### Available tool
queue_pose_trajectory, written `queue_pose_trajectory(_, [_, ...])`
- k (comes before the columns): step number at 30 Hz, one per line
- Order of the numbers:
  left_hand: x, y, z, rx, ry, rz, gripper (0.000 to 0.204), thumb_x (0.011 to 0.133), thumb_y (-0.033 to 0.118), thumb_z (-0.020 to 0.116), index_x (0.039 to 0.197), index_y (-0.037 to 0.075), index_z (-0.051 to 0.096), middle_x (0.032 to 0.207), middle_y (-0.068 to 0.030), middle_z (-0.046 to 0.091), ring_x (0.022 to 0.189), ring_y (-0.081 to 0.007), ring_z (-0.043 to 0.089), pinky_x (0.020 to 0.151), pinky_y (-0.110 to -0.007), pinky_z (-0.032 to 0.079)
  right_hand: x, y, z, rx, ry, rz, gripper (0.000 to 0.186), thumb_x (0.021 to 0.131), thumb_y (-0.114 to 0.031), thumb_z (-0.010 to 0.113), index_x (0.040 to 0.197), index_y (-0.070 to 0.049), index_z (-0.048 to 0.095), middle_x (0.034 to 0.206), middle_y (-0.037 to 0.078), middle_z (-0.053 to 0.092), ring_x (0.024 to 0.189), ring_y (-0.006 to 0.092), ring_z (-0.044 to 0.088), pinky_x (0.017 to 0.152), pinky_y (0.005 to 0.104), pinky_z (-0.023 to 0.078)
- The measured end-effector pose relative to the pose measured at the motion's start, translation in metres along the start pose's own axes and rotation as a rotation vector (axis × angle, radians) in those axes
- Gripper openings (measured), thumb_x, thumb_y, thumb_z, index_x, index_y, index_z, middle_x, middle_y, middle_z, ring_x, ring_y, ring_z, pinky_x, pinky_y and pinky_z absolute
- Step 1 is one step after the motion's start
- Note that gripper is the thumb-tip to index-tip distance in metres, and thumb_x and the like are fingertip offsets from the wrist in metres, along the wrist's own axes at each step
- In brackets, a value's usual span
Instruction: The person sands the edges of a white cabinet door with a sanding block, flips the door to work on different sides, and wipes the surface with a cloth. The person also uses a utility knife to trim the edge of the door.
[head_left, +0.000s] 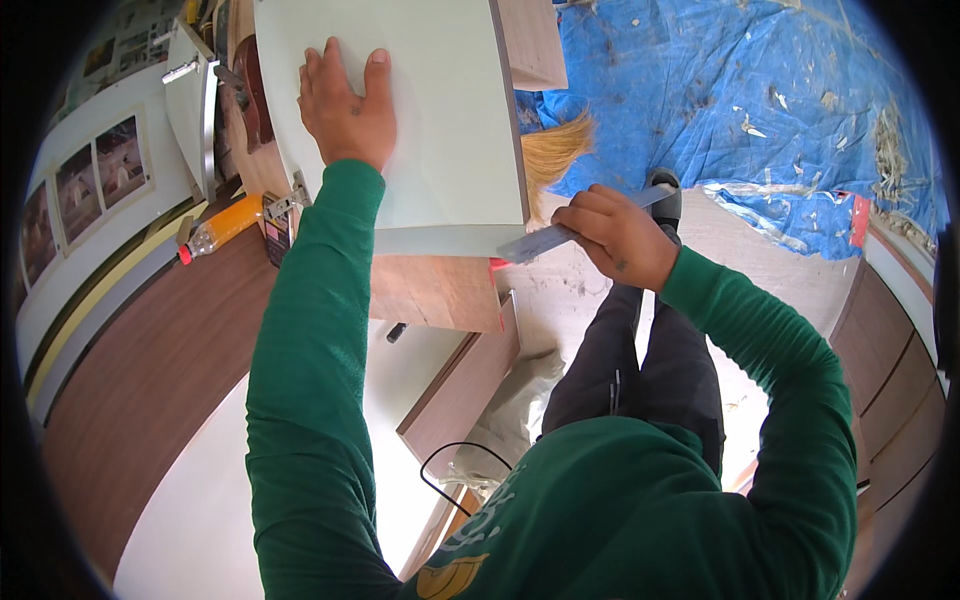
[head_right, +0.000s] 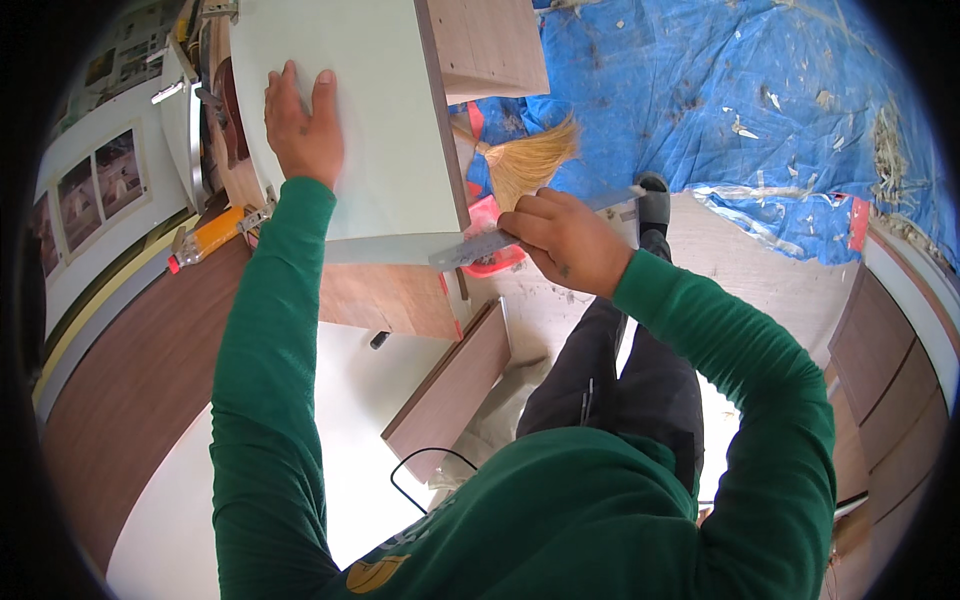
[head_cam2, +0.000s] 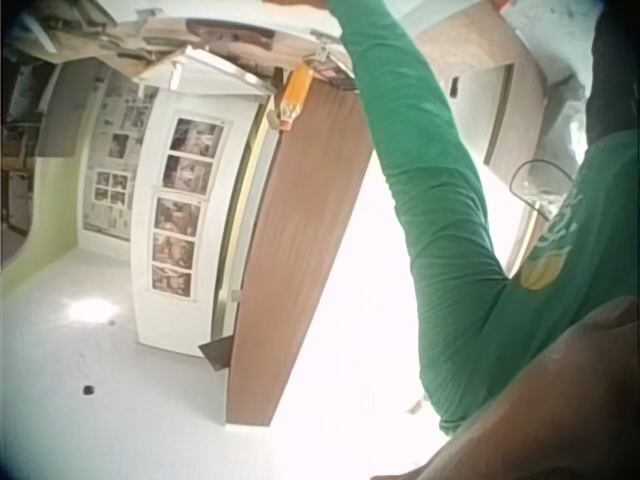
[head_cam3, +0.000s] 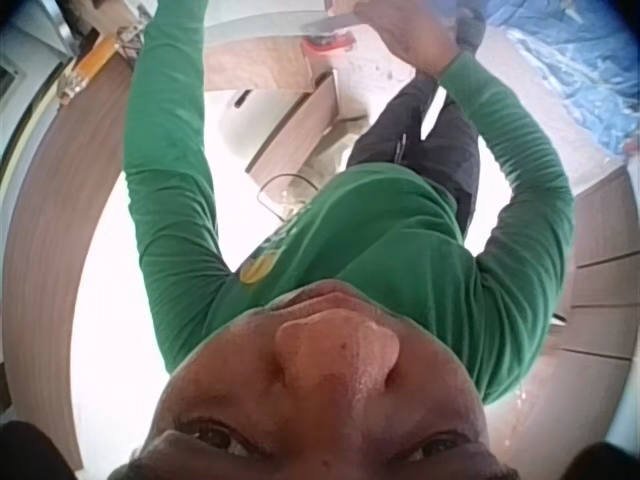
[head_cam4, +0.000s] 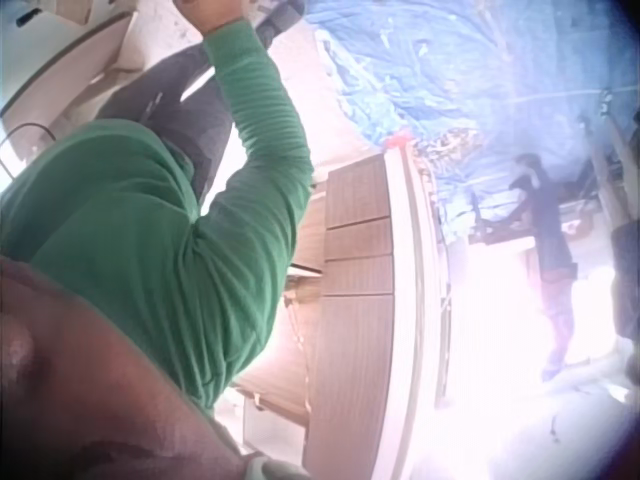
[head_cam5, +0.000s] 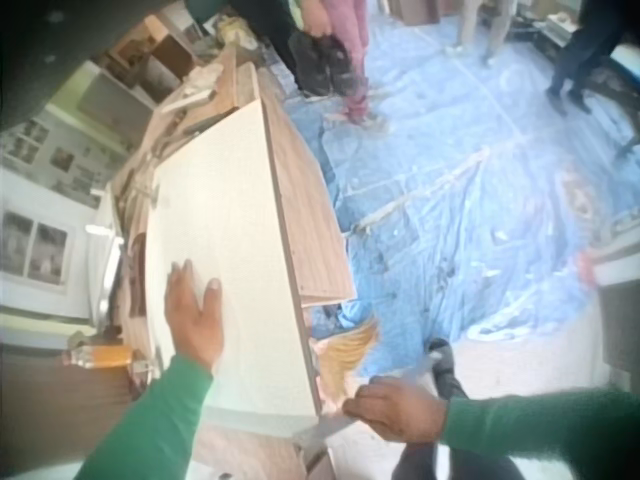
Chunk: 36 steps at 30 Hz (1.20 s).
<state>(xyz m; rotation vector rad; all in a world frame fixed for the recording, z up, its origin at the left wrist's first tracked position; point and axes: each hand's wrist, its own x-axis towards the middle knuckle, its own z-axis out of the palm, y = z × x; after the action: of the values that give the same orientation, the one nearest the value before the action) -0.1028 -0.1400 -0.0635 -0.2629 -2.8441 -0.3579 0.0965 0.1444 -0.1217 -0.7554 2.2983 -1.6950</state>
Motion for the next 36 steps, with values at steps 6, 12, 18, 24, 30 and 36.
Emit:
queue_pose_trajectory(6, [0.001, 0.002, -0.002, -0.01, 0.003, 0.014, 0.074, 0.1, 0.055, 0.057, 0.15, 0.001, 0.049, 0.158, -0.0298, 0.041, 0.15, -0.0456, 0.033, 0.124, -0.055, 0.022, 0.092, 0.037, -0.038, 0.034, 0.437, 0.001, 0.024, 0.097, -0.007, 0.061, 0.121, -0.002, 0.065, 0.106, 0.02, 0.068, 0.098, 0.0412, 0.065, 0.084, 0.0457, 0.054])
queue_pose_trajectory(12, [0.002, -0.001, 0.001, 0.0, 0.005, 0.033, 0.073, 0.1, 0.054, 0.057, 0.15, 0.001, 0.049, 0.158, -0.0297, 0.041, 0.149, -0.0456, 0.034, 0.124, -0.055, 0.022, 0.068, 0.049, -0.013, -0.156, 0.346, -0.082, 0.027, 0.092, -0.007, 0.064, 0.118, -0.005, 0.066, 0.102, 0.016, 0.067, 0.095, 0.0391, 0.064, 0.083, 0.0466, 0.054])
queue_pose_trajectory(18, [-0.002, -0.001, -0.001, -0.026, 0.003, 0.01, 0.073, 0.1, 0.054, 0.057, 0.15, 0.002, 0.049, 0.159, -0.0287, 0.04, 0.15, -0.0449, 0.033, 0.124, -0.055, 0.021, -0.002, -0.002, -0.002, 0.01, 0.037, -0.02, 0.028, 0.087, -0.002, 0.066, 0.115, -0.002, 0.064, 0.097, 0.014, 0.06, 0.095, 0.0379, 0.059, 0.084, 0.0472, 0.05])
queue_pose_trajectory(24, [0.0, -0.001, 0.0, -0.017, 0.006, 0.033, 0.074, 0.099, 0.056, 0.056, 0.15, 0.003, 0.05, 0.159, -0.0288, 0.04, 0.15, -0.0449, 0.033, 0.124, -0.056, 0.02, 0.075, 0.015, -0.026, -0.071, 0.377, -0.019, 0.021, 0.095, -0.003, 0.061, 0.115, 0.0, 0.065, 0.1, 0.019, 0.063, 0.095, 0.0416, 0.062, 0.081, 0.0468, 0.052])
queue_pose_trajectory(30, [0.0, -0.004, 0.003, -0.025, 0.018, 0.041, 0.075, 0.099, 0.058, 0.056, 0.15, 0.004, 0.05, 0.159, -0.0283, 0.041, 0.151, -0.0449, 0.033, 0.124, -0.056, 0.02, 0.058, 0.008, -0.02, -0.192, 0.258, -0.019, 0.025, 0.089, -0.006, 0.065, 0.114, -0.004, 0.066, 0.095, 0.015, 0.063, 0.093, 0.0381, 0.062, 0.079, 0.0479, 0.051])
queue_pose_trajectory(36, [-0.002, 0.003, -0.003, -0.029, 0.008, 0.006, 0.07, 0.101, 0.053, 0.057, 0.148, 0.002, 0.053, 0.158, -0.0271, 0.043, 0.15, -0.042, 0.036, 0.124, -0.047, 0.028, 0.005, -0.029, -0.006, -0.191, 0.048, 0.028, 0.029, 0.087, -0.004, 0.065, 0.115, -0.008, 0.065, 0.094, 0.011, 0.061, 0.09, 0.0337, 0.062, 0.078, 0.0462, 0.05])
